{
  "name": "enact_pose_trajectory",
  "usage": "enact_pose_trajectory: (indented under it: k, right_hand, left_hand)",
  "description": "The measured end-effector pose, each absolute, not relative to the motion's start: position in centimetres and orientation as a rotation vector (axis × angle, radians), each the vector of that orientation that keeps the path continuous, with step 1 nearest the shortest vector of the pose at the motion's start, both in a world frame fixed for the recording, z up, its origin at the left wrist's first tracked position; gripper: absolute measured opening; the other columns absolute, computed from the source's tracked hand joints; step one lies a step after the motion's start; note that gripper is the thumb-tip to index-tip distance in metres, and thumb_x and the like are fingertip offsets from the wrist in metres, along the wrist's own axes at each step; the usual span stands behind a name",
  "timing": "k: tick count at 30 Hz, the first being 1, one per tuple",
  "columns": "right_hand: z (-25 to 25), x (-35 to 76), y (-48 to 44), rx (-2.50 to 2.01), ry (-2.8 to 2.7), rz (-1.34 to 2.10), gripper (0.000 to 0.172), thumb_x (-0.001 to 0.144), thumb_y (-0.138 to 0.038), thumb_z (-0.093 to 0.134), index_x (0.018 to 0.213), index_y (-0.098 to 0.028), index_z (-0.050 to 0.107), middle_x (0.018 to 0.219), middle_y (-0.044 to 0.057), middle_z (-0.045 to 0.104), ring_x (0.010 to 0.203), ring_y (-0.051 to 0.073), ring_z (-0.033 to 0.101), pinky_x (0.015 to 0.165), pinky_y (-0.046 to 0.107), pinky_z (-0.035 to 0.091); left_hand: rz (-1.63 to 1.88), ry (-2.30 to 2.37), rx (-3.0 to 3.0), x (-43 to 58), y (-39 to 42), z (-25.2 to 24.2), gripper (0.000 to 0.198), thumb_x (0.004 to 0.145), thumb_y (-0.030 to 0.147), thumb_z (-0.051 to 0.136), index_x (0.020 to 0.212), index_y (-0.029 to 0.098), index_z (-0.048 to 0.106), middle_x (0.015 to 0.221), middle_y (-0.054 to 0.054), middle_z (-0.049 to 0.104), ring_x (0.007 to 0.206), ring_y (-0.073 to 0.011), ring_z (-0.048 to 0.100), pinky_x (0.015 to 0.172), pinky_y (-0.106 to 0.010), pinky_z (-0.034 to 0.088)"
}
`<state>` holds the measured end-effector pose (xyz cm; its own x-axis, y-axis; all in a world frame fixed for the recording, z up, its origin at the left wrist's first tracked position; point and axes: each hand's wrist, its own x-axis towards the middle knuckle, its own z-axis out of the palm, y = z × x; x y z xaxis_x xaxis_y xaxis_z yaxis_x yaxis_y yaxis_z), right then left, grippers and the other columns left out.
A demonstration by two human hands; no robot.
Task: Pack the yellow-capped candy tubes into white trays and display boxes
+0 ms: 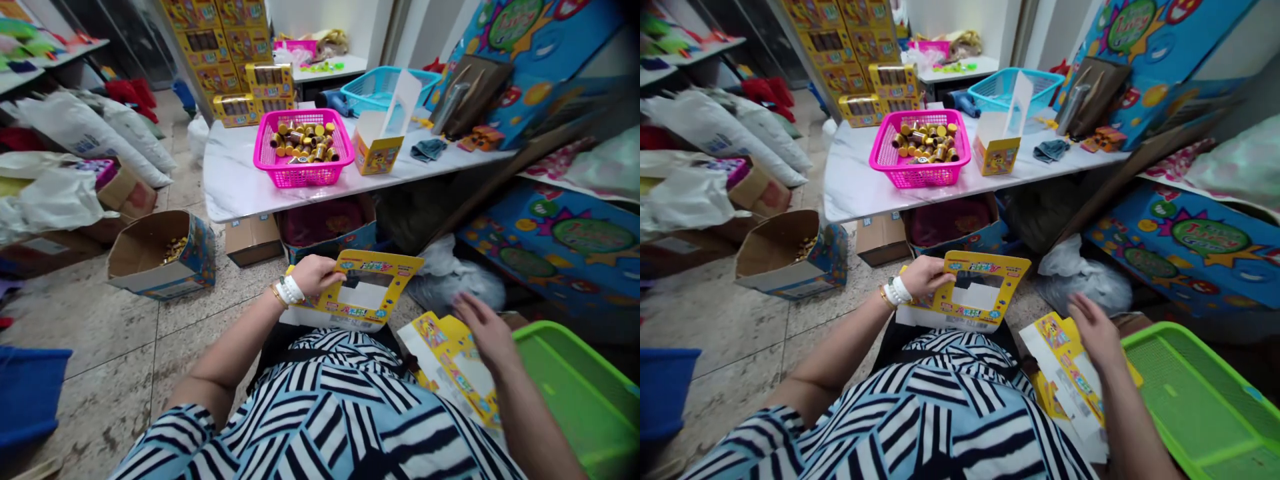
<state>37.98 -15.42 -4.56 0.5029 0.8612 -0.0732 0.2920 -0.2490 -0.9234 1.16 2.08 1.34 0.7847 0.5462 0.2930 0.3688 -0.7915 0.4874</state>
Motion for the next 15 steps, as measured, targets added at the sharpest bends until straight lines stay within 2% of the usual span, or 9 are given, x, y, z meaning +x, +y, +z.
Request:
enact_pose_trajectory:
  k: [1,2,4,6,7,9,11,13,15]
  right_hand:
    - [-3.7,35.9,-13.1,-1.570,-0.936,0.961,0.061,0.077,-0.069,0.064,0.121,-0.027,0.063,0.134,0.015,0.063,0.117,0.031,0.065,0.098,0.048,0.054]
    - [-2.9,34.1,-10.9,-1.385,-0.926,1.173,0.064,0.079,-0.074,0.056,0.121,-0.027,0.063,0.131,0.013,0.066,0.114,0.029,0.066,0.097,0.049,0.054]
    - [-1.5,31.5,-7.3,-1.202,-0.909,1.467,0.066,0.083,-0.079,0.045,0.109,-0.022,0.068,0.103,0.012,0.075,0.095,0.026,0.072,0.085,0.043,0.058]
    - [-0.3,29.7,-4.9,-1.178,-1.002,1.669,0.061,0.086,-0.075,0.048,0.095,-0.019,0.070,0.075,0.008,0.073,0.071,0.020,0.070,0.071,0.035,0.057]
    - [0.3,29.0,-4.1,-1.186,-1.108,1.748,0.057,0.086,-0.071,0.052,0.093,-0.018,0.070,0.070,0.006,0.071,0.067,0.018,0.068,0.068,0.031,0.055]
    - [1.4,27.5,-2.9,-1.179,-1.482,1.877,0.053,0.080,-0.063,0.066,0.108,-0.017,0.070,0.084,0.006,0.074,0.075,0.018,0.068,0.071,0.029,0.053]
    - [2.4,25.6,-1.9,-1.141,-1.974,1.858,0.070,0.071,-0.056,0.078,0.129,-0.021,0.063,0.112,0.007,0.072,0.097,0.021,0.067,0.082,0.030,0.052]
    - [3.1,23.7,-0.9,-1.069,-2.391,1.743,0.082,0.064,-0.051,0.083,0.138,-0.024,0.057,0.128,0.005,0.066,0.111,0.024,0.062,0.091,0.030,0.048]
    - [3.3,22.1,0.5,-0.966,-2.572,1.771,0.076,0.070,-0.052,0.078,0.138,-0.023,0.058,0.129,0.004,0.067,0.112,0.023,0.062,0.092,0.028,0.047]
  left_hand:
    - [0.683,0.671,2.634,1.6,1.8,1.4,0.033,0.097,0.040,0.050,0.083,0.017,0.069,0.077,-0.005,0.067,0.070,-0.0151,0.060,0.066,-0.028,0.040]
    - [0.797,0.690,2.700,1.8,1.4,1.4,0.031,0.097,0.040,0.051,0.084,0.018,0.069,0.082,-0.006,0.068,0.076,-0.0165,0.060,0.072,-0.030,0.041]
    - [1.076,0.801,2.806,1.6,0.3,1.4,0.023,0.095,0.037,0.056,0.085,0.021,0.069,0.084,-0.006,0.066,0.081,-0.0181,0.058,0.078,-0.035,0.040]
    - [1.287,0.849,2.880,0.8,-1.1,1.1,0.014,0.092,0.034,0.061,0.087,0.023,0.070,0.080,-0.004,0.065,0.077,-0.0172,0.055,0.074,-0.035,0.038]
    - [1.316,0.810,2.922,0.4,-1.8,0.9,0.011,0.091,0.032,0.063,0.088,0.024,0.069,0.077,-0.003,0.065,0.073,-0.0162,0.055,0.070,-0.033,0.037]
    - [1.270,0.706,2.968,-0.4,-2.9,0.4,0.008,0.090,0.030,0.065,0.089,0.022,0.068,0.075,-0.001,0.066,0.068,-0.0144,0.054,0.064,-0.031,0.036]
    - [1.207,0.651,2.951,-1.0,-3.5,-0.1,0.008,0.091,0.027,0.064,0.090,0.020,0.067,0.077,-0.002,0.069,0.068,-0.0138,0.057,0.064,-0.030,0.041]
    - [1.205,0.612,2.927,-1.5,-3.6,-0.2,0.009,0.093,0.026,0.061,0.092,0.020,0.067,0.082,-0.004,0.072,0.078,-0.0157,0.064,0.072,-0.031,0.048]
    - [1.196,0.518,2.936,-2.1,-3.6,-0.2,0.008,0.094,0.025,0.059,0.094,0.021,0.067,0.088,-0.004,0.074,0.093,-0.0180,0.068,0.083,-0.034,0.051]
